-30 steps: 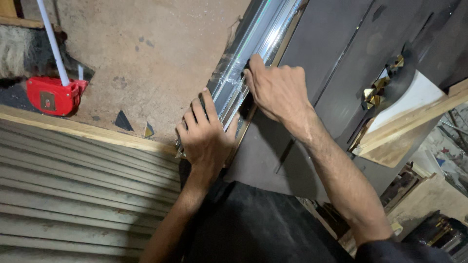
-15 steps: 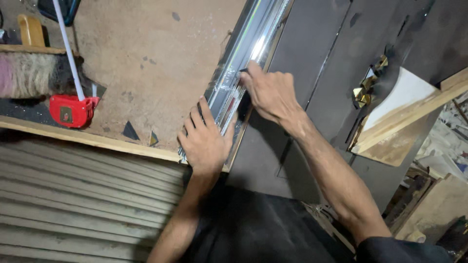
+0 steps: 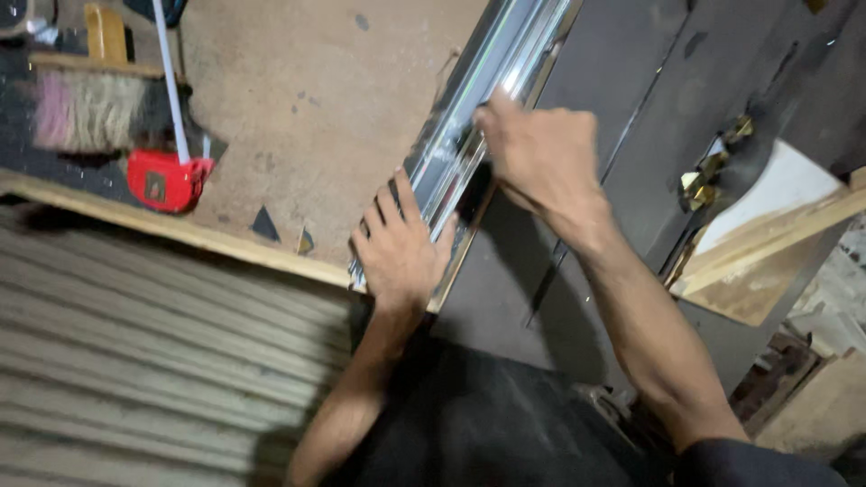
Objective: The person assembles decorative frame pieces by hand, aligning gold and silver strips along a wooden jig and securing them with zip ties. The person handles multiple strips, positions them on the jig, and bundles them together.
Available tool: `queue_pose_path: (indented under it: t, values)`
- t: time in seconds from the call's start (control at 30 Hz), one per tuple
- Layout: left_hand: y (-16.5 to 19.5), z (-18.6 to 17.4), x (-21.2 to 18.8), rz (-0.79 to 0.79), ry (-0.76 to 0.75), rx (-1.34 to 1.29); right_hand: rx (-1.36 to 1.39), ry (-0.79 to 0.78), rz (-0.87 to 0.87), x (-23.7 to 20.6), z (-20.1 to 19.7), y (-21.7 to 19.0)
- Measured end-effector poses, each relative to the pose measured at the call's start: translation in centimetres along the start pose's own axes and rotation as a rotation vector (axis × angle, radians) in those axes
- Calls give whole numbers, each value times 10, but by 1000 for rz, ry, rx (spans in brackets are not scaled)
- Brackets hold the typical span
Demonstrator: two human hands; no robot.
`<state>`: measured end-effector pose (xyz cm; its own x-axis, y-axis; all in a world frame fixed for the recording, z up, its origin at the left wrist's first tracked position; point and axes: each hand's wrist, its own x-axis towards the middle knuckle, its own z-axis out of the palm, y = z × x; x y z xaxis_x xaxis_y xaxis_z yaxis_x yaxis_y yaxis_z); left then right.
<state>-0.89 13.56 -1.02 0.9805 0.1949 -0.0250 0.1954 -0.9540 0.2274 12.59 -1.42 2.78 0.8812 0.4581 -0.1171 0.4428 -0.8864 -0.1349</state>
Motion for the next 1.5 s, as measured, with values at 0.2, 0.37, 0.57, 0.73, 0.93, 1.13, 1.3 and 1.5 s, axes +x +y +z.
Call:
queue_pose_path:
  t: [0.2,0.37,0.57,0.73,0.93,1.13,1.3,1.5]
  values:
    - [2,3,3,-10,53,9,-60,-34,-27,-4,11,-4]
    - [2,4,1,-3,43,-28,17,-119,123,-3,4,-1]
    - [1,3,3,7,97,-54,66,-76,85,-13,26,-14]
    - [2,5,2,3,50,-52,-30,-50,38,-18,24,-7]
    - [-2,8,0,24,42,-31,28,37,-6,-21,2,-11]
    - [-2,7,2,9,-26,-28,-62,-7,-25,-11,14,-18]
    - [-1,6,3,-1,-25,-33,-70,-119,-23,-4,25,-13]
    - [-1,8,1,15,3,-34,-98,-18,-73,-7,31,-9]
